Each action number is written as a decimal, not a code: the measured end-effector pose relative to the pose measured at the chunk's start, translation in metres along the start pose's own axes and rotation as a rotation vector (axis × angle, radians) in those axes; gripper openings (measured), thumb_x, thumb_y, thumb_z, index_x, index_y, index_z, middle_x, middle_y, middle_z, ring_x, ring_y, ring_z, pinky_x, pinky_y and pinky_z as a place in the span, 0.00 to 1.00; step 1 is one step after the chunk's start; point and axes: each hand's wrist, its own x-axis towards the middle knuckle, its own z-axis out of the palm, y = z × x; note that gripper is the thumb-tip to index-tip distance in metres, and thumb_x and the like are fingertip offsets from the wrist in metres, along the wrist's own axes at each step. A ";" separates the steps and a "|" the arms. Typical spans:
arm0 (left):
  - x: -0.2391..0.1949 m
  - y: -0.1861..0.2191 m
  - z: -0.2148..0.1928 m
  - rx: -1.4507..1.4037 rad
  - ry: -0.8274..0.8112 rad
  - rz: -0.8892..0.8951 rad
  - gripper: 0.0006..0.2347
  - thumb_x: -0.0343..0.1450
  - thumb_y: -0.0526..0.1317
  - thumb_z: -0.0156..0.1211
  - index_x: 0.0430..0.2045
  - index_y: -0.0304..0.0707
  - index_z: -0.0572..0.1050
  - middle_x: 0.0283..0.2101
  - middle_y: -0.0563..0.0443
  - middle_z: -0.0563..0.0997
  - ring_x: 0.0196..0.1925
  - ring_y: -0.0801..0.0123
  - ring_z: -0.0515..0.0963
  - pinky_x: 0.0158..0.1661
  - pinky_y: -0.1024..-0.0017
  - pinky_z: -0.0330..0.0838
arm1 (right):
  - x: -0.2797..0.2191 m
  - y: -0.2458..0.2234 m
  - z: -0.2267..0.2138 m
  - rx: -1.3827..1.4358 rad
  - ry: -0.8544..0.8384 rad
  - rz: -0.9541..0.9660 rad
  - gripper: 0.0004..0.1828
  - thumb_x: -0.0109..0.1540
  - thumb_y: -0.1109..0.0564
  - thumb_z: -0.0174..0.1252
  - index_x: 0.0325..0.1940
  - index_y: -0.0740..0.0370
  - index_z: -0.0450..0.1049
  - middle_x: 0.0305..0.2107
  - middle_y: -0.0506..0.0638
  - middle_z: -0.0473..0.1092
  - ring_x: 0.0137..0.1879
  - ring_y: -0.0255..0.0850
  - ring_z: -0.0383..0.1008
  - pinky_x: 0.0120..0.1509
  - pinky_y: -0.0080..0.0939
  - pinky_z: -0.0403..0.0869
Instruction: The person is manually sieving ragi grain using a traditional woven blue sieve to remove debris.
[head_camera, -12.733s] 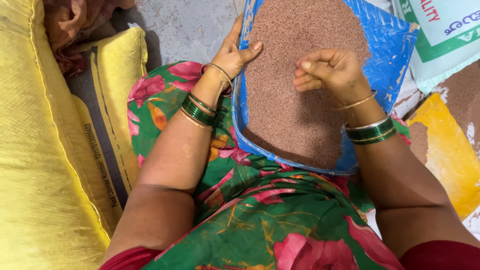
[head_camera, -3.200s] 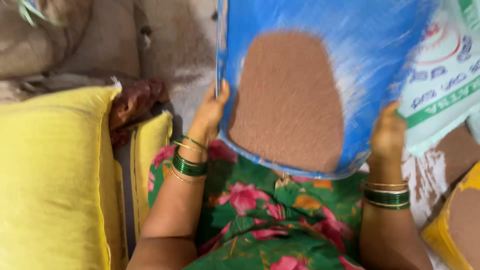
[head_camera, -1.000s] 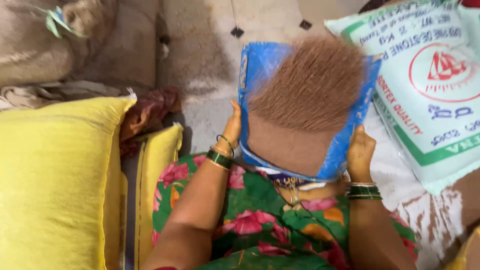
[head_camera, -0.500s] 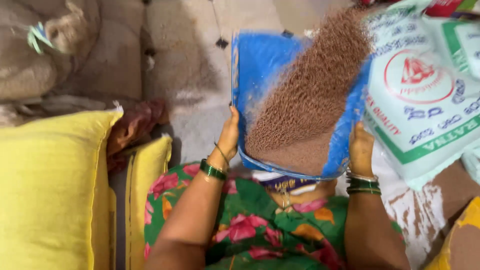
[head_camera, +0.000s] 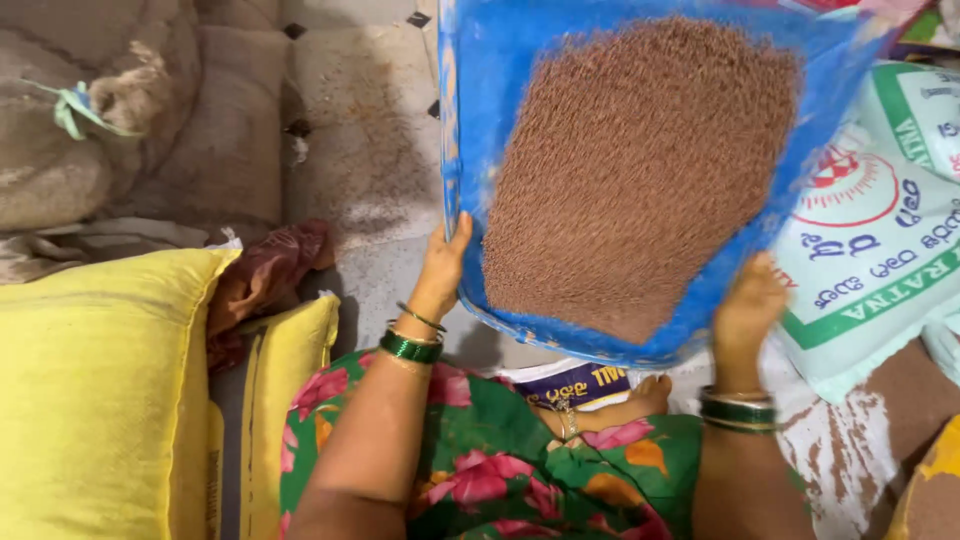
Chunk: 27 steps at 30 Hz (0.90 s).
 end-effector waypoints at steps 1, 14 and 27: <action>-0.001 -0.023 -0.010 -0.034 0.017 -0.102 0.33 0.74 0.60 0.59 0.58 0.22 0.72 0.52 0.40 0.77 0.53 0.62 0.73 0.55 0.62 0.69 | -0.013 0.033 0.007 -0.041 -0.055 0.050 0.28 0.79 0.51 0.40 0.26 0.65 0.60 0.20 0.45 0.57 0.28 0.34 0.53 0.32 0.44 0.52; -0.032 0.050 0.021 0.536 0.094 0.238 0.22 0.78 0.56 0.55 0.55 0.36 0.80 0.61 0.27 0.71 0.59 0.45 0.65 0.61 0.56 0.65 | -0.004 0.048 -0.023 -0.354 -0.012 -0.197 0.25 0.79 0.56 0.41 0.27 0.65 0.62 0.19 0.43 0.58 0.25 0.33 0.55 0.30 0.44 0.52; -0.054 0.006 -0.001 0.081 0.088 -0.548 0.29 0.77 0.59 0.48 0.63 0.31 0.65 0.59 0.49 0.73 0.62 0.66 0.71 0.60 0.65 0.64 | -0.046 0.064 -0.019 -0.249 -0.245 0.152 0.28 0.76 0.52 0.43 0.21 0.65 0.62 0.13 0.44 0.59 0.20 0.36 0.54 0.27 0.43 0.54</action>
